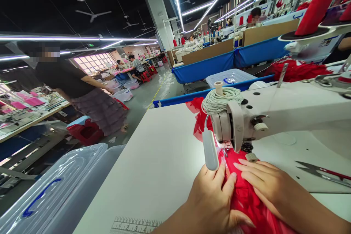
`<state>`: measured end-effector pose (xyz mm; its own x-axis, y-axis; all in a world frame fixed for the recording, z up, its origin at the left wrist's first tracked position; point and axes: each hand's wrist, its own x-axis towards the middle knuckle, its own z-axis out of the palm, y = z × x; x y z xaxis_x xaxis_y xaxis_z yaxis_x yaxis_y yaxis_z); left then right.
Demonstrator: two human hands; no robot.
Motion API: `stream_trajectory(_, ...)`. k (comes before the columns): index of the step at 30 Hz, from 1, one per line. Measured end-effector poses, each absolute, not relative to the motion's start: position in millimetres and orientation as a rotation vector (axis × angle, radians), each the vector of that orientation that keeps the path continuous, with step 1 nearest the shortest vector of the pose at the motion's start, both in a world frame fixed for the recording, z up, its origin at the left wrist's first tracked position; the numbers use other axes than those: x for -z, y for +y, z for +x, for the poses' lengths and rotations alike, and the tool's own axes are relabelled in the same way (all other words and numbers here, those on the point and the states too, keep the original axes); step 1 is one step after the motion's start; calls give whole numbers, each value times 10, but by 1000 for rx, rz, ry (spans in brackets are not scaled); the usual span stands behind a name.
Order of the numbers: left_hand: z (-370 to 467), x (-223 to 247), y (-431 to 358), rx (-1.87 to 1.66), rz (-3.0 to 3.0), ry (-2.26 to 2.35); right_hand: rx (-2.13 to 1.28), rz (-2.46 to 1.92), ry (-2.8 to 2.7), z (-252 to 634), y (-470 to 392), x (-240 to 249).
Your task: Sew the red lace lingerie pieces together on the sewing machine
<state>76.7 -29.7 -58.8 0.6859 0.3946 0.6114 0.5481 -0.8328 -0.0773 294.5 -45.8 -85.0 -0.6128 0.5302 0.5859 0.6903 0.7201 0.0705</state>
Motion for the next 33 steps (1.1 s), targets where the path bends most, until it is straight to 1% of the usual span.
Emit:
stream_trajectory(5,748,605,-289,799,-2630,-809,353,-1011,-2334,2918,-428,897)
stream_trajectory(11,710,618,-262,600,-2652,-815,335,-949,-2346,2904,-380,804)
stream_trajectory(16,717,591,-222,666,-2626,-795,232,-978,-2363,2899,-350,754)
stream_trajectory(20,709,597,-194,638,-2625,-817,132,-1005,-2389,2904,-318,784)
stream_trajectory(26,686,544,-166,575,-2737,-725,277,-967,-2305,2887,-333,876)
stream_trajectory(30,679,537,-175,526,-2855,-597,255,-891,-2276,2874,-385,913)
stream_trajectory(33,683,556,-196,524,-2850,-685,239,-879,-2212,2859,-413,882)
